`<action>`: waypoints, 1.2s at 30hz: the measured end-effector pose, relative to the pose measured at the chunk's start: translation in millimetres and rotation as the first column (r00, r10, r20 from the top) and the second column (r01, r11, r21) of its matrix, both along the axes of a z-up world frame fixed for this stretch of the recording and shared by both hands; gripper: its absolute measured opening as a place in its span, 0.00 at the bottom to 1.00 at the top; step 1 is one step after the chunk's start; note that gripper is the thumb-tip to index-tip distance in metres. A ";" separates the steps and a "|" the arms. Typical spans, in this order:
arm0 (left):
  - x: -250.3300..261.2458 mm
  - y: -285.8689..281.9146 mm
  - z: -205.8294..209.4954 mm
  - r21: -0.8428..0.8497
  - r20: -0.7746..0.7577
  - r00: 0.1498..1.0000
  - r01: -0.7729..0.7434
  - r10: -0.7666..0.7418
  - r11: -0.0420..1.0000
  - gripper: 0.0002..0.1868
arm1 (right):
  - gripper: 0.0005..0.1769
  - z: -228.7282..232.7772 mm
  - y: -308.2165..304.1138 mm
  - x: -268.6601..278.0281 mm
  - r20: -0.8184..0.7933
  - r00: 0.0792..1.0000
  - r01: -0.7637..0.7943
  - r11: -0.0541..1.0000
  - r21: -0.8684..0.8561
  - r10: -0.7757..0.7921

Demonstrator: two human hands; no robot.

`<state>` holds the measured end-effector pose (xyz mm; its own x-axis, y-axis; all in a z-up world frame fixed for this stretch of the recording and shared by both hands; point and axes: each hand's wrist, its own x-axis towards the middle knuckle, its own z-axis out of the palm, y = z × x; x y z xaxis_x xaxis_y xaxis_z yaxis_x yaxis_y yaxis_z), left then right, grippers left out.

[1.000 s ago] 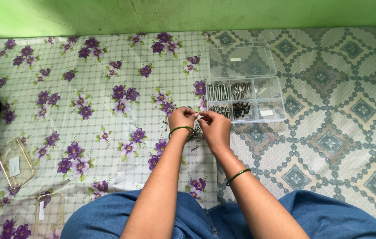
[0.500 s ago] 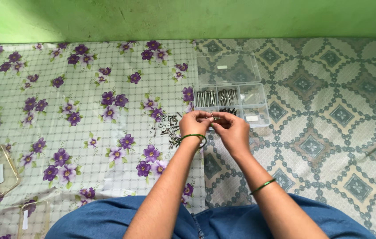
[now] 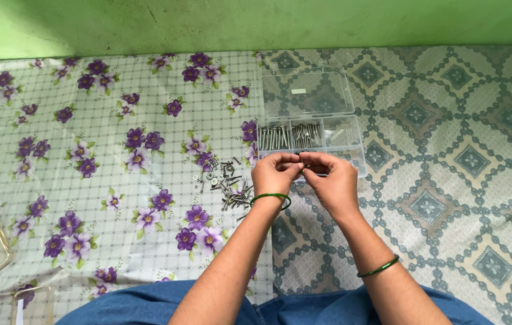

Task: The person sits on the floor and sorts small metal fasteners by hand. They pick up individual screws and bolts from a pile on the floral sheet, examine them, and place them into specific compartments of a clear plastic organizer box.

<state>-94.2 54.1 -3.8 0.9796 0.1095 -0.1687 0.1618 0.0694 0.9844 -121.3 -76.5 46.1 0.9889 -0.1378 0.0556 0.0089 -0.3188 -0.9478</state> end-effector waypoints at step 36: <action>22.3 -15.5 -16.3 0.043 -0.049 0.999 -0.018 0.020 0.999 0.07 | 0.12 -25.1 -13.6 27.3 -0.142 0.989 0.047 0.997 0.067 -0.037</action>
<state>-72.0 38.6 -20.1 0.9678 0.1361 -0.2116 0.2093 0.0312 0.9774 -93.9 -90.1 21.0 0.9796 -0.1776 -0.0944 -0.1375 -0.2486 -0.9588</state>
